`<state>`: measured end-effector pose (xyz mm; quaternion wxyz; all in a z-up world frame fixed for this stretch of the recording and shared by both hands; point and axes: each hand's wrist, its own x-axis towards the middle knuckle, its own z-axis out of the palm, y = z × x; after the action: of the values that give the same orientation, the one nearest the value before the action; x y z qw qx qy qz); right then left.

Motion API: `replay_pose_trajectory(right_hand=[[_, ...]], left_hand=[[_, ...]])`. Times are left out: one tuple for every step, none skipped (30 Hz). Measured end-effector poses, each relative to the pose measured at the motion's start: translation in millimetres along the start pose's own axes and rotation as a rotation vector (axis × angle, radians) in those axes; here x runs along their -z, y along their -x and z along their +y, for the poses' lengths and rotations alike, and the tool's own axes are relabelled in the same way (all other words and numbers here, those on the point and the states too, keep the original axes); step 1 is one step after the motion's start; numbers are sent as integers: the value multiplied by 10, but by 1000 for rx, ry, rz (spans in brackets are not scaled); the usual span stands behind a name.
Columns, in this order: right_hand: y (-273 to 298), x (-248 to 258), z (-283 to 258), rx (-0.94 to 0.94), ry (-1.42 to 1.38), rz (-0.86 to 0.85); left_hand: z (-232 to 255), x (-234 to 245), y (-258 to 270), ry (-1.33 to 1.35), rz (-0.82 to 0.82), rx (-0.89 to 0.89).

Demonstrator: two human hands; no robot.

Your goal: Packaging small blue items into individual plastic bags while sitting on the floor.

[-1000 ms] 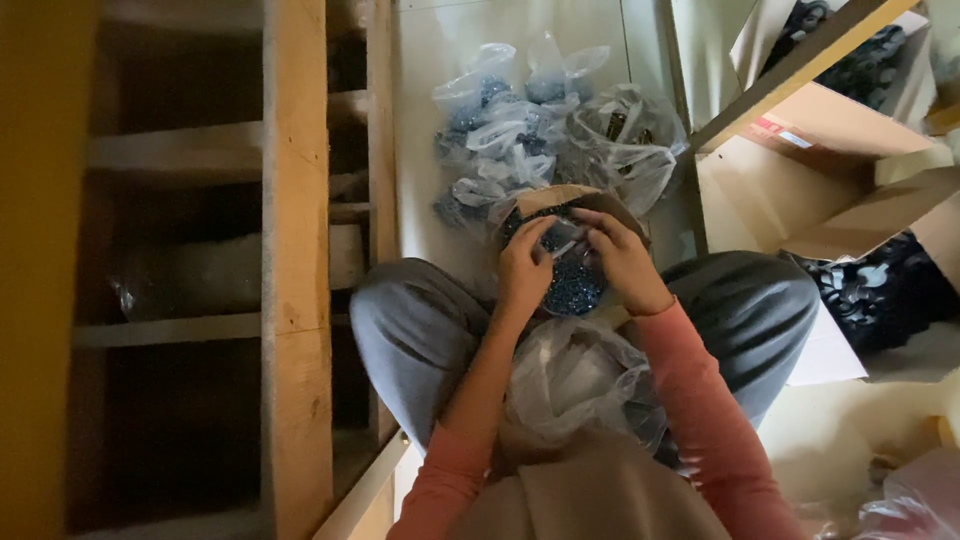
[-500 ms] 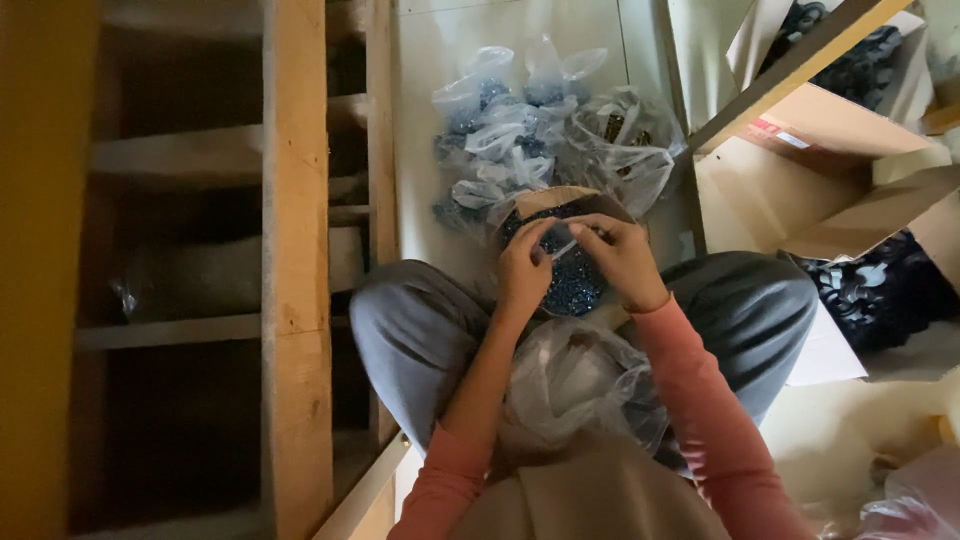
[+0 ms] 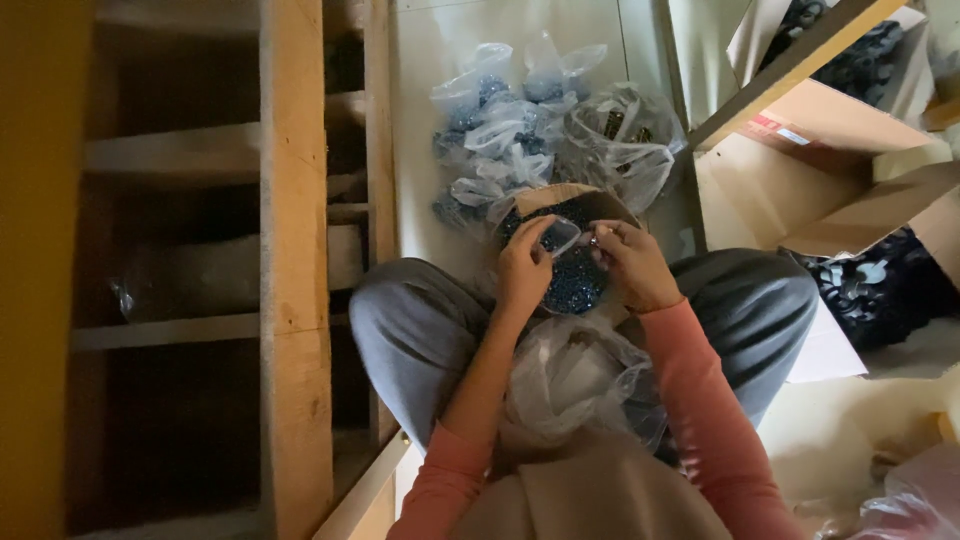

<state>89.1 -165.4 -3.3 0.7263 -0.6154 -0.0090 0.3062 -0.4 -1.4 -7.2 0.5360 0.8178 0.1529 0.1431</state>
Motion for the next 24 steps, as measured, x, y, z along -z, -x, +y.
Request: replay_pose_trajectory(right_hand=[[7, -38, -30, 1, 1, -2], [21, -74, -53, 56, 42, 42], [35, -108, -75, 110, 84, 86], [19, -127, -91, 110, 83, 87], [2, -145, -107, 165, 180, 68], [-18, -164, -123, 222, 275, 49], [32, -231, -196, 222, 273, 51], [76, -305, -272, 311, 445, 42], [120, -381, -348, 398, 617, 32], [167, -436, -382, 399, 615, 32], [213, -492, -416, 452, 667, 37], [259, -545, -453, 505, 721, 42], [256, -541, -455, 505, 721, 42], [262, -530, -453, 505, 680, 61], [267, -519, -449, 504, 639, 80], [240, -453, -401, 502, 640, 80], [214, -389, -353, 505, 640, 92], [179, -324, -312, 512, 641, 104], [161, -281, -292, 512, 642, 104], [138, -239, -275, 503, 630, 111], [115, -197, -259, 493, 618, 117], [121, -213, -297, 493, 618, 117], [126, -229, -336, 491, 605, 105], [132, -243, -376, 489, 591, 94]], left_hand=[[8, 4, -2, 0, 2, -1], [13, 7, 1, 13, -3, -1], [19, 9, 5, 25, -9, -1], [41, 16, 5, 26, -11, -1], [65, 22, 5, 22, -12, 4], [88, 30, 1, 18, -13, 7], [41, 5, -6, 17, -15, 6], [-7, -13, -17, -1, -11, 15], [-56, -30, -28, -19, -6, 23], [-23, -15, -22, -21, -6, 22], [8, 2, -18, -18, -10, 23], [41, 13, -13, -13, -14, 26], [67, 25, -15, -12, -14, 26], [94, 31, -7, 2, -8, 14], [120, 36, 1, 16, -3, 2], [117, 39, 6, 16, -3, 5], [113, 43, 11, 25, -7, 5], [113, 46, 4, 33, -9, 3], [90, 31, 6, 34, -9, 3], [68, 17, 5, 43, -1, -4], [48, 2, 3, 52, 6, -11], [56, 12, 4, 52, 7, -11], [64, 21, 5, 41, -5, -3], [74, 30, 4, 30, -19, 5]])
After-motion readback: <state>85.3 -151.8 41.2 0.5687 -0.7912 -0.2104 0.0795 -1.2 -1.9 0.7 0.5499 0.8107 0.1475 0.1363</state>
